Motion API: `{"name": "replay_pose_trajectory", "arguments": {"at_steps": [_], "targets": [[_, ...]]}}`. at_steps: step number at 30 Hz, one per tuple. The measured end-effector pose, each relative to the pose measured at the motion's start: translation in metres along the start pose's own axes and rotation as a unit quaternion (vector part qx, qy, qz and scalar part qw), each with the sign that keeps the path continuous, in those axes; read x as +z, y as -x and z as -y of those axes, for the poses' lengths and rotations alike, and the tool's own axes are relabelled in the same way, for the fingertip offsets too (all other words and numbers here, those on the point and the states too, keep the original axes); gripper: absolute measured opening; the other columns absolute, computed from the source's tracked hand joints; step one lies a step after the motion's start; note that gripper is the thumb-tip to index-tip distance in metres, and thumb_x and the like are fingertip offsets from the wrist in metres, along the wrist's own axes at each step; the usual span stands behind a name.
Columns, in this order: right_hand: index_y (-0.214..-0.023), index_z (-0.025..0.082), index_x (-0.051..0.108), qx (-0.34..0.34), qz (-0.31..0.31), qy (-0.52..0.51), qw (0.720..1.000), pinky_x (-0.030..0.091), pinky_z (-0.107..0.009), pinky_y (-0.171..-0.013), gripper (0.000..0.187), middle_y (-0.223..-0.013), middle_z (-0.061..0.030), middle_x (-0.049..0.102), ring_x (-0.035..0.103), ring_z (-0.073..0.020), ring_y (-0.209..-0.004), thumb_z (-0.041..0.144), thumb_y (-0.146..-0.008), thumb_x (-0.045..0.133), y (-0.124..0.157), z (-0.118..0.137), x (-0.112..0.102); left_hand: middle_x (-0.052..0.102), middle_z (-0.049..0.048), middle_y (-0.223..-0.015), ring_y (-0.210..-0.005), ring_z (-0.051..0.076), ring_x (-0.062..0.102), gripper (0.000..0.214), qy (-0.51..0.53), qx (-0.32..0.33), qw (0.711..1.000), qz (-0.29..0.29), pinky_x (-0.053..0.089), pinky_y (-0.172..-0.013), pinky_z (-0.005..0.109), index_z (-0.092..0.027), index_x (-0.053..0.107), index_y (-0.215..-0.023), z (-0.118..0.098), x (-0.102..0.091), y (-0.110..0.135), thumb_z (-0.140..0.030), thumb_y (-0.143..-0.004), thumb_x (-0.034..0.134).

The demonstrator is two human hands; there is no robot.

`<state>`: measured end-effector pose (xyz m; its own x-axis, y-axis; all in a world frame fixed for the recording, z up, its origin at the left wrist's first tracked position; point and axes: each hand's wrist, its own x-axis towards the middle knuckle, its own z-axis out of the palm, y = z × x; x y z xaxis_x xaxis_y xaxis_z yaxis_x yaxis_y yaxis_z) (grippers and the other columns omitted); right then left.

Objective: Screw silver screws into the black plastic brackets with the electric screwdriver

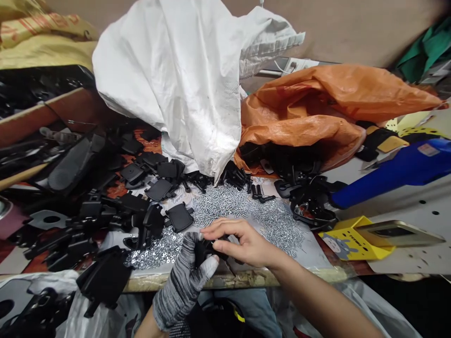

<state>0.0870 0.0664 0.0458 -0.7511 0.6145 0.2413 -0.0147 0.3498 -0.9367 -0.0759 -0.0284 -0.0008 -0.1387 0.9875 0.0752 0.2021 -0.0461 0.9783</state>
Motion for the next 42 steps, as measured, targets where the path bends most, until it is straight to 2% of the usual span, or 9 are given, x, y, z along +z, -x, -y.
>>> {"name": "replay_pose_trajectory", "arguments": {"at_steps": [6, 10, 17, 21, 27, 31, 37, 40, 42], "targets": [[-0.100, 0.024, 0.073, -0.013, -0.126, -0.013, 0.992, 0.051, -0.043, -0.096, 0.014, -0.109, -0.0065, 0.074, 0.065, -0.0198, -0.106, 0.020, -0.089, 0.064, -0.006, -0.005, 0.018, 0.073, 0.0041, -0.111, -0.101, 0.022, 0.070, 0.027, -0.034, 0.054, 0.994, -0.086, 0.057, -0.094, 0.039, -0.024, 0.061, -0.110, -0.012, -0.001, -0.014, -0.030, -0.084, 0.063], [-0.105, 0.027, 0.071, 0.011, -0.087, 0.010, 0.996, 0.047, -0.043, -0.101, 0.016, -0.112, -0.0045, 0.072, 0.062, -0.0204, -0.114, 0.026, -0.091, 0.064, -0.010, -0.005, 0.016, 0.073, 0.0032, -0.105, -0.094, 0.021, 0.071, 0.027, -0.057, 0.051, 0.995, -0.061, 0.059, -0.088, 0.038, -0.024, 0.062, -0.106, -0.011, -0.013, -0.021, -0.035, -0.082, 0.066], [-0.089, 0.022, 0.069, 0.157, -0.077, 0.305, 0.936, 0.037, -0.054, -0.097, 0.004, -0.119, -0.0092, 0.058, 0.045, -0.0299, -0.119, 0.025, -0.088, 0.066, -0.002, -0.042, 0.035, 0.069, 0.0028, -0.089, -0.082, 0.020, 0.068, 0.020, -0.244, 0.102, 0.943, -0.203, 0.056, -0.082, 0.037, -0.021, 0.062, -0.095, -0.012, -0.055, -0.035, -0.034, -0.080, 0.066], [-0.088, 0.019, 0.064, 0.164, 0.002, 0.348, 0.923, 0.037, -0.047, -0.091, 0.006, -0.118, -0.0080, 0.059, 0.045, -0.0278, -0.113, 0.016, -0.083, 0.066, 0.003, -0.059, 0.050, 0.072, 0.0016, -0.090, -0.075, 0.019, 0.070, 0.032, -0.317, 0.139, 0.922, -0.171, 0.058, -0.072, 0.032, -0.020, 0.063, -0.100, -0.018, -0.060, -0.032, -0.033, -0.074, 0.074], [-0.091, 0.022, 0.055, 0.005, -0.199, 0.259, 0.945, 0.041, -0.042, -0.088, 0.005, -0.099, -0.0051, 0.064, 0.056, -0.0221, -0.099, 0.017, -0.091, 0.054, -0.003, -0.034, 0.030, 0.074, 0.0022, -0.091, -0.081, 0.021, 0.072, 0.025, -0.298, 0.148, 0.942, -0.049, 0.060, -0.078, 0.035, -0.023, 0.068, -0.101, -0.019, -0.051, -0.028, -0.029, -0.076, 0.070], [-0.109, 0.024, 0.050, -0.112, -0.175, 0.240, 0.948, 0.045, -0.039, -0.082, 0.026, -0.088, -0.0014, 0.068, 0.063, -0.0190, -0.084, 0.011, -0.087, 0.057, -0.006, -0.012, 0.025, 0.074, 0.0053, -0.098, -0.088, 0.024, 0.072, 0.024, -0.297, 0.152, 0.942, -0.033, 0.059, -0.085, 0.040, -0.023, 0.070, -0.101, -0.018, -0.044, -0.029, -0.028, -0.077, 0.067], [-0.123, 0.027, 0.046, -0.017, -0.128, 0.124, 0.984, 0.049, -0.045, -0.088, 0.042, -0.088, -0.0011, 0.072, 0.066, -0.0229, -0.094, 0.020, -0.087, 0.066, 0.010, 0.013, 0.025, 0.076, 0.0011, -0.092, -0.083, 0.021, 0.072, 0.025, -0.144, 0.122, 0.982, -0.010, 0.058, -0.078, 0.033, -0.026, 0.069, -0.096, -0.020, -0.027, -0.026, -0.030, -0.071, 0.073], [-0.121, 0.029, 0.054, -0.110, -0.270, 0.262, 0.920, 0.048, -0.050, -0.092, 0.043, -0.097, -0.0030, 0.068, 0.062, -0.0260, -0.101, 0.019, -0.084, 0.071, 0.020, 0.029, -0.006, 0.070, 0.0003, -0.081, -0.071, 0.017, 0.067, 0.014, 0.008, 0.023, 1.000, 0.015, 0.055, -0.066, 0.028, -0.024, 0.062, -0.086, -0.018, -0.003, -0.024, -0.033, -0.077, 0.066], [-0.120, 0.030, 0.055, -0.189, -0.508, 0.344, 0.767, 0.046, -0.050, -0.097, 0.046, -0.111, -0.0043, 0.061, 0.057, -0.0273, -0.110, 0.015, -0.081, 0.074, 0.028, 0.035, -0.048, 0.061, -0.0036, -0.067, -0.050, 0.011, 0.055, 0.018, 0.102, -0.087, 0.989, 0.060, 0.046, -0.049, 0.024, -0.024, 0.056, -0.087, -0.014, 0.015, -0.022, -0.040, -0.082, 0.061]]}}
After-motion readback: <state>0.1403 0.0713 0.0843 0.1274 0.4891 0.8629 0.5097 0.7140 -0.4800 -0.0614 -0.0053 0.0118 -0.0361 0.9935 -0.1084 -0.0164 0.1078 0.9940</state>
